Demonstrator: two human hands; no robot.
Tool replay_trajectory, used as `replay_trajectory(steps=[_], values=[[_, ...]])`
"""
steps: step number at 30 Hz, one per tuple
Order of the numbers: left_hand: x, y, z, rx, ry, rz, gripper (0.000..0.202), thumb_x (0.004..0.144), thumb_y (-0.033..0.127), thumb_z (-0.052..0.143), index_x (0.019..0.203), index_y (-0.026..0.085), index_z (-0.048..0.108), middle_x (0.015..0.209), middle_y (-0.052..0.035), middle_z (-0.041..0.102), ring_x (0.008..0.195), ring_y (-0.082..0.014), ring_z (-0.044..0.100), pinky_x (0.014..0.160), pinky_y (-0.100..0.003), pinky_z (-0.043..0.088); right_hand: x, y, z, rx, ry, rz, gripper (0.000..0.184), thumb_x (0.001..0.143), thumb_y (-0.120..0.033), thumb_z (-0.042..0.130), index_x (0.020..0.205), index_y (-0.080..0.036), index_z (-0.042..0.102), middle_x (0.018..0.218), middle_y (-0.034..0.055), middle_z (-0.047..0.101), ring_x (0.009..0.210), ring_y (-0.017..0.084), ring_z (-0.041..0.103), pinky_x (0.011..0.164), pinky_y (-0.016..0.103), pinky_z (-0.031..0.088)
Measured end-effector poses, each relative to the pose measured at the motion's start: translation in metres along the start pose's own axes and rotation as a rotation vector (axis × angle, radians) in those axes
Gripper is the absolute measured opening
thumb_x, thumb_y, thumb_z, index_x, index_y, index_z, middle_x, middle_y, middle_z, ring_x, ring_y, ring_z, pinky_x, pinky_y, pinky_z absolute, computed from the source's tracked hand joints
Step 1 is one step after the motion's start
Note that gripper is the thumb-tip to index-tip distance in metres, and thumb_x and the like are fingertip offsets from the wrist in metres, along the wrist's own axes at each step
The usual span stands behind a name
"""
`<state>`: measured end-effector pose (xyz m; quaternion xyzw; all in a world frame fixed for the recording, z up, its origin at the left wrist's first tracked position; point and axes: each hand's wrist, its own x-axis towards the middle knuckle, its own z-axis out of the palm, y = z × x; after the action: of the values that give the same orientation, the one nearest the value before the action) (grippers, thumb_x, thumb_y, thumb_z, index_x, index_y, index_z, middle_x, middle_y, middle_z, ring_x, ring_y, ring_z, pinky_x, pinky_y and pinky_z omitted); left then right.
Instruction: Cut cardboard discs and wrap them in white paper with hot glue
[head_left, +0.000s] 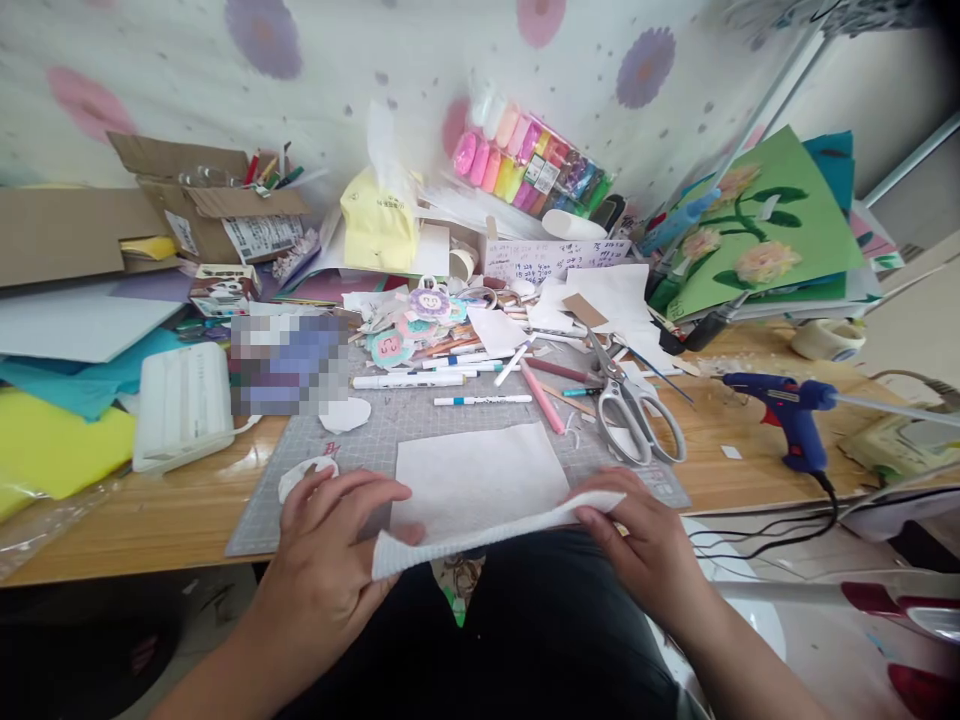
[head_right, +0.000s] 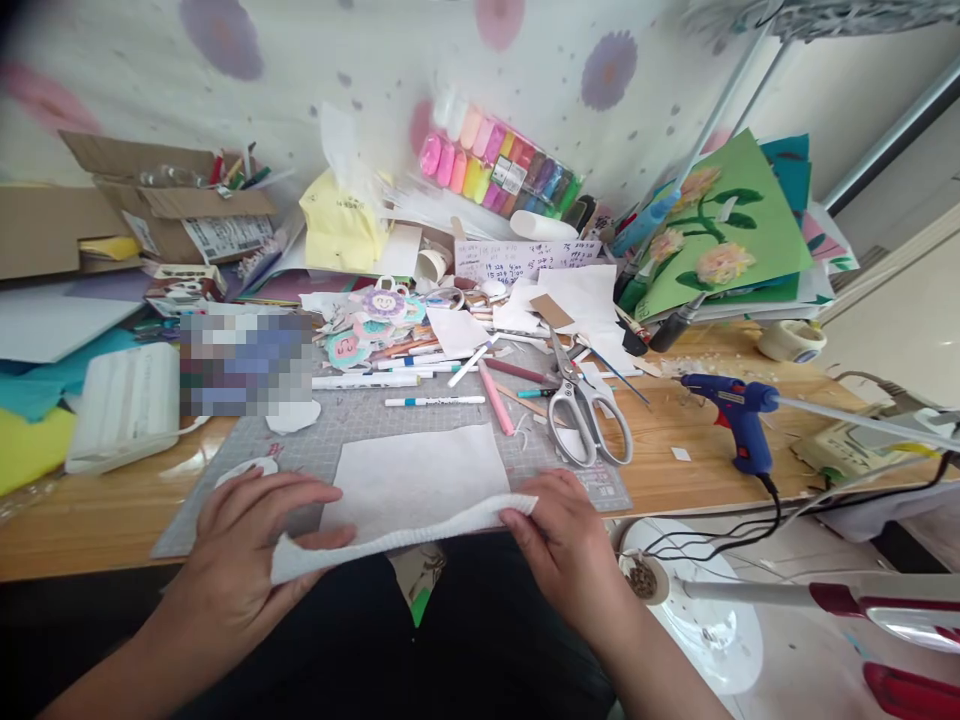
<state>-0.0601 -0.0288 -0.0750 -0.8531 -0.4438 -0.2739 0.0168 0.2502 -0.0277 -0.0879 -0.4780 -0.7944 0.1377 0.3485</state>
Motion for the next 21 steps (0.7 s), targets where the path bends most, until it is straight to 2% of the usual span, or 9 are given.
replay_trajectory(steps=[2,4,7,9,12,13,15,18,21], values=[[-0.001,-0.003,-0.002,0.012,0.006,-0.060,0.010,0.080,0.032,0.062,0.077,0.028,0.071,0.100,-0.0059,0.064,0.102,-0.0307,0.052,0.095,-0.056,0.029,0.006,-0.004,0.004,-0.095,0.057,0.074,0.024,0.093,-0.029,0.047,0.069,-0.027,0.055,0.063,0.0029,0.063,0.062,0.023,0.059,0.065,0.040,0.047],[-0.002,-0.004,-0.008,-0.005,0.053,-0.121,0.013,0.080,0.035,0.062,0.075,0.026,0.069,0.097,-0.0067,0.060,0.099,-0.0306,0.052,0.088,-0.052,0.034,0.011,-0.007,0.008,-0.195,0.098,0.132,0.033,0.092,-0.034,0.046,0.061,-0.026,0.047,0.054,0.0007,0.053,0.053,0.020,0.052,0.057,0.036,0.042],[-0.005,0.001,-0.016,-0.043,0.245,-0.149,0.004,0.079,0.022,0.061,0.080,0.023,0.065,0.090,-0.0053,0.055,0.088,-0.0243,0.055,0.080,-0.042,0.042,0.016,-0.007,0.016,-0.305,0.106,0.144,0.030,0.093,-0.036,0.047,0.065,-0.024,0.051,0.054,-0.0009,0.053,0.053,0.019,0.051,0.058,0.032,0.039],[-0.004,0.011,-0.015,-0.099,0.311,-0.069,0.014,0.075,0.012,0.063,0.086,0.021,0.064,0.090,-0.0047,0.055,0.087,-0.0215,0.056,0.080,-0.038,0.046,0.018,-0.006,0.020,-0.351,0.102,0.116,0.025,0.093,-0.035,0.048,0.074,-0.022,0.057,0.058,-0.0003,0.059,0.055,0.018,0.054,0.061,0.031,0.039],[0.002,0.029,0.001,-0.201,0.213,0.188,0.026,0.080,0.010,0.055,0.102,0.017,0.066,0.101,-0.0078,0.066,0.101,-0.0232,0.059,0.091,-0.039,0.048,0.019,-0.004,0.025,-0.396,0.127,0.121,0.026,0.094,-0.035,0.046,0.079,-0.019,0.060,0.061,0.0011,0.064,0.057,0.019,0.057,0.061,0.030,0.039],[0.004,0.034,0.009,-0.193,0.239,0.222,0.026,0.083,0.010,0.051,0.102,0.018,0.067,0.104,-0.0073,0.068,0.106,-0.0228,0.059,0.096,-0.039,0.047,0.019,-0.004,0.026,-0.414,0.135,0.137,0.028,0.094,-0.036,0.045,0.078,-0.019,0.060,0.060,0.0011,0.064,0.056,0.019,0.057,0.060,0.030,0.038],[0.009,0.040,0.022,-0.144,0.182,0.290,0.030,0.086,0.013,0.047,0.108,0.017,0.067,0.117,-0.0073,0.068,0.118,-0.0247,0.054,0.104,-0.042,0.041,0.019,-0.004,0.027,-0.452,0.141,0.161,0.030,0.095,-0.038,0.043,0.078,-0.019,0.060,0.059,0.0014,0.063,0.056,0.020,0.057,0.058,0.029,0.038],[0.014,0.041,0.032,-0.026,0.013,0.342,0.039,0.088,0.029,0.049,0.122,0.015,0.061,0.135,-0.0092,0.058,0.131,-0.0298,0.043,0.108,-0.045,0.036,0.020,-0.005,0.029,-0.503,0.130,0.169,0.033,0.095,-0.039,0.041,0.078,-0.019,0.060,0.057,0.0019,0.063,0.055,0.021,0.058,0.058,0.030,0.038],[0.016,0.036,0.027,0.040,-0.115,0.314,0.052,0.088,0.045,0.049,0.131,0.016,0.053,0.140,-0.0103,0.052,0.133,-0.0317,0.039,0.108,-0.048,0.034,0.022,-0.005,0.031,-0.532,0.156,0.168,0.034,0.096,-0.039,0.039,0.078,-0.019,0.060,0.057,0.0025,0.063,0.054,0.021,0.058,0.058,0.030,0.038]])
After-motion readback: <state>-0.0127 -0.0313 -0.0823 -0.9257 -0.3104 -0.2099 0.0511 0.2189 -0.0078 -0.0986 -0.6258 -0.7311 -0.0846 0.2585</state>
